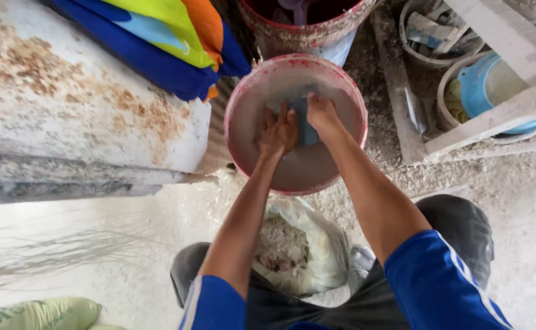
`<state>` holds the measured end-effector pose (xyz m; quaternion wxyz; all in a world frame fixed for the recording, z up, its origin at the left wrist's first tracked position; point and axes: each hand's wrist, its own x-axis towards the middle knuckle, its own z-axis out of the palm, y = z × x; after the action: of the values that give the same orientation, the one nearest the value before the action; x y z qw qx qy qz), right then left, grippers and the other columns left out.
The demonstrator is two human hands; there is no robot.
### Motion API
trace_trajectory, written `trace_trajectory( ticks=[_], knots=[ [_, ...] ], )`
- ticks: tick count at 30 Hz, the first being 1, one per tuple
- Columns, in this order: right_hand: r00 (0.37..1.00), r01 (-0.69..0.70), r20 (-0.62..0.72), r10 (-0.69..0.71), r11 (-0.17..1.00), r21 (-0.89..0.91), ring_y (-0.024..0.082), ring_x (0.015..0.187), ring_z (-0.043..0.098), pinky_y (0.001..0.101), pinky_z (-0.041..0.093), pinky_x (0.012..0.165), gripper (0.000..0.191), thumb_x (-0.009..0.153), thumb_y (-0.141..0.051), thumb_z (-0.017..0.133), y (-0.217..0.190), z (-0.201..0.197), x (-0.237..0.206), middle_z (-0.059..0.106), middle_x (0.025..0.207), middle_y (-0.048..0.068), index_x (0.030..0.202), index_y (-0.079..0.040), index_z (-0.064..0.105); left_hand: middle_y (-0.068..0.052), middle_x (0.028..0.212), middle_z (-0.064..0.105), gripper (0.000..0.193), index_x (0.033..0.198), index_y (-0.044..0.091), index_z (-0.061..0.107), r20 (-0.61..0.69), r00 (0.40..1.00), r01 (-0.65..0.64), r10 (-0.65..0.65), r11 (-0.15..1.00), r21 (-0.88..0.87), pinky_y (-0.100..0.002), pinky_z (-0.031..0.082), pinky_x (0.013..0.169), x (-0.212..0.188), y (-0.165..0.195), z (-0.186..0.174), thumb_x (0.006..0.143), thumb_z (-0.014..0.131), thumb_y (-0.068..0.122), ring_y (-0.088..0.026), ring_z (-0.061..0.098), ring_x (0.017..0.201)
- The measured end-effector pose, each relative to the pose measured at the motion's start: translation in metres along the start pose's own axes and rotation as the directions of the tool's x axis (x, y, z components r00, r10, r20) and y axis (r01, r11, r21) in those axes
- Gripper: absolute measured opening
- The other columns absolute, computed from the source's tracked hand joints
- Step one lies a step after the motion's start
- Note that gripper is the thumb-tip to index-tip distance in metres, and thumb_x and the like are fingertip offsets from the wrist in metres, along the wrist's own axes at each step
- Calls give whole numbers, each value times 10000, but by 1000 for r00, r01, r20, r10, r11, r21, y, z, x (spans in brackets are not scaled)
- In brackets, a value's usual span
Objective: The person applies white putty filler onto long grooved wood moldings, spreading it by hand with a sponge pad along the profiles and grooves. They work along several planks on the workbench, then carry the sponge to a bucket and rinse and squeeze it in the water.
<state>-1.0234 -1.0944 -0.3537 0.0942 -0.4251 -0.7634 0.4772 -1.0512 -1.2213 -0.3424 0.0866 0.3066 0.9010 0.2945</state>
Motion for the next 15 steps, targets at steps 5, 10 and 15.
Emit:
trace_trajectory(
  ticks=[5, 10, 15],
  knots=[
    [974, -219, 73, 213, 972, 85, 397, 1057, 716, 501, 550, 876, 691, 1028, -565, 444, -8, -8, -11, 724, 1127, 293, 1217, 55, 683, -292, 1150, 739, 987, 1192, -75, 616, 26, 984, 179, -178, 955, -237, -454, 617, 935, 1, -12, -1, 705, 729, 775, -385, 762, 1094],
    [985, -7, 165, 40, 981, -192, 363, 1144, 720, 452, 545, 982, 814, 863, -680, 634, -6, -9, -30, 733, 1179, 292, 1235, 40, 709, -336, 999, 701, 689, 1139, -59, 688, -35, 976, 210, -216, 969, -129, -539, 538, 890, 9, -38, -10, 913, 587, 584, -481, 678, 1011],
    [969, 239, 55, -243, 844, -481, 452, 1183, 611, 484, 484, 976, 1162, 787, -824, 702, 8, 8, -16, 638, 1236, 355, 1361, 159, 468, -318, 1013, 700, 570, 982, -23, 735, -4, 993, 115, -115, 993, 31, -588, 501, 909, 16, -51, -18, 1079, 390, 420, -509, 667, 995]
  ],
)
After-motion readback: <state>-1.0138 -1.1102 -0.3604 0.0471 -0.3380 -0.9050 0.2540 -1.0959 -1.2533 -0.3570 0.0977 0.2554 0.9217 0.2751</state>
